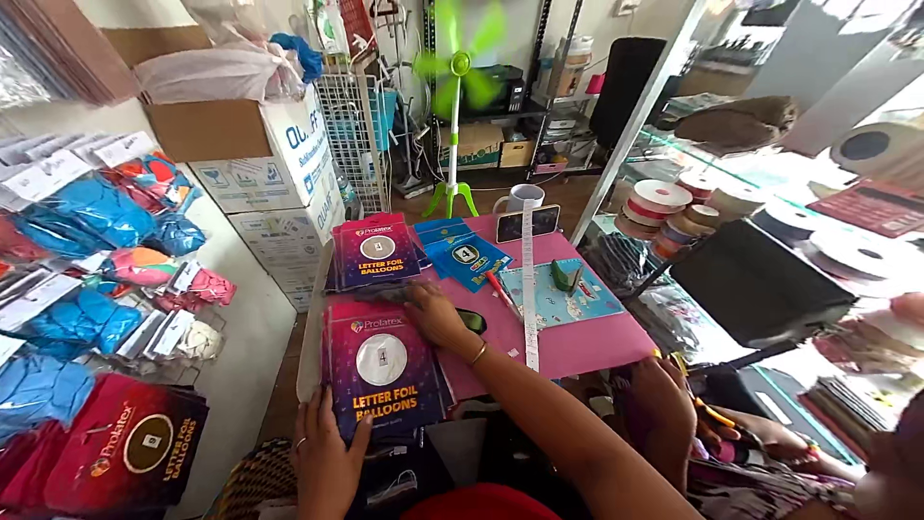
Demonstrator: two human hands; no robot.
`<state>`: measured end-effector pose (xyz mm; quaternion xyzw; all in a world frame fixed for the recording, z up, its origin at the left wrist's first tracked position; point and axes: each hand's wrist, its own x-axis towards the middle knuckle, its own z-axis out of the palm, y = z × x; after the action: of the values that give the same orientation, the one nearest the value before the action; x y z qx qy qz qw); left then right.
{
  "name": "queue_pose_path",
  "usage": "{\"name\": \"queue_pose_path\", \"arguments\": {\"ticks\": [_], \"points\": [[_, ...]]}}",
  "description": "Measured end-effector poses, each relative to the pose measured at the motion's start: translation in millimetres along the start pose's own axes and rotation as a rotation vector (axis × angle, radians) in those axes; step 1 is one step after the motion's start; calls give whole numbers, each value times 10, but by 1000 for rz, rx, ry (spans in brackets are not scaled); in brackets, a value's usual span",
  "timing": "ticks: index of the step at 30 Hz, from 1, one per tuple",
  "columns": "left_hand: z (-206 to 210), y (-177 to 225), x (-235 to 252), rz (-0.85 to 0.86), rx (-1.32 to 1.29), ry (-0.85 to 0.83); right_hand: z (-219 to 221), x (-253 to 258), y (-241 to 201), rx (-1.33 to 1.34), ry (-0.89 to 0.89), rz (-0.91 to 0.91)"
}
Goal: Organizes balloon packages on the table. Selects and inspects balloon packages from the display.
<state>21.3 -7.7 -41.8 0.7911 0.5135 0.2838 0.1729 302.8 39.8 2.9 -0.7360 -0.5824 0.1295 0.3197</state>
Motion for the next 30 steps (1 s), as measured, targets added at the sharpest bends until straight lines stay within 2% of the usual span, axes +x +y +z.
{"name": "queue_pose_path", "arguments": {"ticks": [3,7,10,13,16,19,22,24,28,30], "points": [[-144,-7,69,17,9,103,-199,-223,198,55,235,18],[-502,52,170,38,-6,281,-158,-461,404,244,471,44],[-875,244,302,-17,-180,296,-113,-504,414,395,625,36],[-1054,454,655,-18,-316,293,-157,-509,420,559,683,97],[-879,599,1244,-87,-571,211,-155,-496,482,654,710,134],[-478,815,1824,-222,-881,115,-157,-500,496,677,708,125],[-19,1022,2214,-301,-1031,47,-153,-495,509,680,706,129],[273,1089,2366,-302,-944,27,-157,-485,525,682,716,124],[484,1249,2313,-125,-282,-2,-181,-478,508,728,729,135],[534,1367,2242,-18,-69,-16,-185,-473,498,761,734,136]]}}
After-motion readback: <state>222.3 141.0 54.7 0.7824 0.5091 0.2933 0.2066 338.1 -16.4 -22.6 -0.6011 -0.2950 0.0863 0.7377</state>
